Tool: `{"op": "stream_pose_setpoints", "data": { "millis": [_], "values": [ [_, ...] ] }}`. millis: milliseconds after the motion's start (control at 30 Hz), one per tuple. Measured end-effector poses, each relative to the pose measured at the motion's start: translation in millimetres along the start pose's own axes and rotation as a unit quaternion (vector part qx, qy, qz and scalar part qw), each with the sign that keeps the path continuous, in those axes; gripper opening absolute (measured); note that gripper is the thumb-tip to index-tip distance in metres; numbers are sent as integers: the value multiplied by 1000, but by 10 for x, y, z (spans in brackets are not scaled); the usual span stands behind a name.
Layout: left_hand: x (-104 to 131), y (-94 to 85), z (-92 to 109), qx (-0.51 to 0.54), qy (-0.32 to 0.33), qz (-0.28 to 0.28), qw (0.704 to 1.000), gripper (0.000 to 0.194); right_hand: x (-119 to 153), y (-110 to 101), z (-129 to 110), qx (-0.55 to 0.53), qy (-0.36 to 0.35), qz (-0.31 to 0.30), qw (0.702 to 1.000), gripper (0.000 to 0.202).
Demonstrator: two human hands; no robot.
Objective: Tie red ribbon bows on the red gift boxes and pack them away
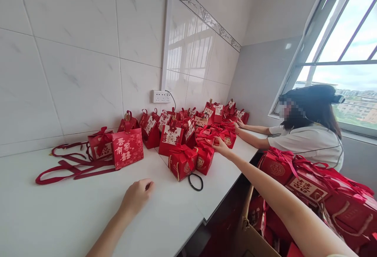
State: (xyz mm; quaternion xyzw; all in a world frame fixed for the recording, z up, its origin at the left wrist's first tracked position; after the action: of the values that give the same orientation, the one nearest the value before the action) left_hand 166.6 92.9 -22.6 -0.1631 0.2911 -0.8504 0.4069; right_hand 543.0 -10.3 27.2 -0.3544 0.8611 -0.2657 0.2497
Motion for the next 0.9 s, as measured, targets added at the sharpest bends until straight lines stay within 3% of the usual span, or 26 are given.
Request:
{"op": "stream_pose_setpoints", "data": {
  "millis": [100,267,500,633,900],
  "values": [
    [2,-2,16,-4,-2,-2,1000,20,30,103,79,-42,11,-44,998,65],
    [-22,-2,-5,-4,-12,-14,1000,21,89,86,110,-58,14,-74,996,79],
    [-119,17,-103,-18,-14,-15,1000,23,-7,-42,27,17,1,-17,1000,81],
    [-125,16,-104,-16,-11,-14,1000,22,27,-328,-107,85,-28,37,995,74],
    [-120,16,-105,2,-12,-15,1000,20,370,-1125,-286,185,-54,109,975,63]
  ]
}}
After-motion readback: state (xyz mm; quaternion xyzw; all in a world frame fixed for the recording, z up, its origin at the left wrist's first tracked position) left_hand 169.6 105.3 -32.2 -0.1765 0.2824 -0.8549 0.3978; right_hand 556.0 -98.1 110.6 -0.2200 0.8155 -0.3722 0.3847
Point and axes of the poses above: each hand's wrist, its own x-axis away from the middle knuckle, its own y-axis out of the palm, z = x × y, the point moved 9 cm from there along -x, towards the middle knuckle, and after that the axes turned 9 degrees about x, right-handed, at the moved point
